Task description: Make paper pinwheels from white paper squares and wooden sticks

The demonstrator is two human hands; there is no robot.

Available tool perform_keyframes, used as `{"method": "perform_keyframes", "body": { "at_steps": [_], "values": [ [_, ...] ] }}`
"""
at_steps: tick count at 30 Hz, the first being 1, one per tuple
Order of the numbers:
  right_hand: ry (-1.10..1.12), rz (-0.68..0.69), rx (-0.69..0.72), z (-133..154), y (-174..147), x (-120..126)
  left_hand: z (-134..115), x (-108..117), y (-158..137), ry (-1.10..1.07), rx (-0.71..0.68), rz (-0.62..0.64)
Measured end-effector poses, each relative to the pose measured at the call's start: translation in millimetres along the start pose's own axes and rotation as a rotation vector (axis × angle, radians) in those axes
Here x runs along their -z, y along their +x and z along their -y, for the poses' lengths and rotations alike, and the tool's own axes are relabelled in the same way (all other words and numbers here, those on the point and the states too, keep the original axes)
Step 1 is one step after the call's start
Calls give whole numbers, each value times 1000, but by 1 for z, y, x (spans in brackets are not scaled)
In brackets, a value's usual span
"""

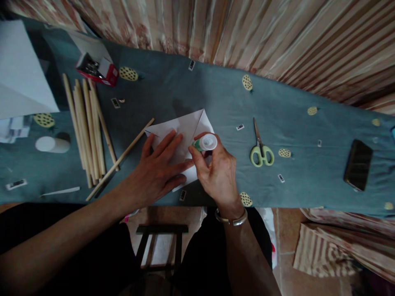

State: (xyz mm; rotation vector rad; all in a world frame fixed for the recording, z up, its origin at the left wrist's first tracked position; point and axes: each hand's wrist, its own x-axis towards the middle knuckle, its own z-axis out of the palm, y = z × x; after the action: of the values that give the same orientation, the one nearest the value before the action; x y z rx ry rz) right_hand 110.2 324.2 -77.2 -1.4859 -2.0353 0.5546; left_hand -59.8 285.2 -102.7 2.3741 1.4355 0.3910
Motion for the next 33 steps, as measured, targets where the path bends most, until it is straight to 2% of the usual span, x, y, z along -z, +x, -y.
{"method": "perform_keyframes", "body": {
  "at_steps": [9, 15, 18, 23, 26, 30, 33],
  "values": [
    [10, 9, -11, 1, 4, -5, -1, 1, 0, -6, 3, 9],
    [73, 73, -20, 6, 4, -6, -1, 1, -1, -18, -3, -8],
    [286, 67, -122, 5, 4, -4, 1, 1, -1, -23, -6, -21],
    [971, -36, -362, -6, 7, 15, 1, -3, -3, -45, -21, -50],
    [1188, 22, -455, -13, 7, 23, 2, -2, -4, -53, -42, -89],
    [1259, 109, -476, -17, 2, 22, 21, 25, -12, -26, -56, -228],
    [1288, 123, -465, -17, -2, 20, 50, 62, -30, 36, 58, -400]
  ]
}}
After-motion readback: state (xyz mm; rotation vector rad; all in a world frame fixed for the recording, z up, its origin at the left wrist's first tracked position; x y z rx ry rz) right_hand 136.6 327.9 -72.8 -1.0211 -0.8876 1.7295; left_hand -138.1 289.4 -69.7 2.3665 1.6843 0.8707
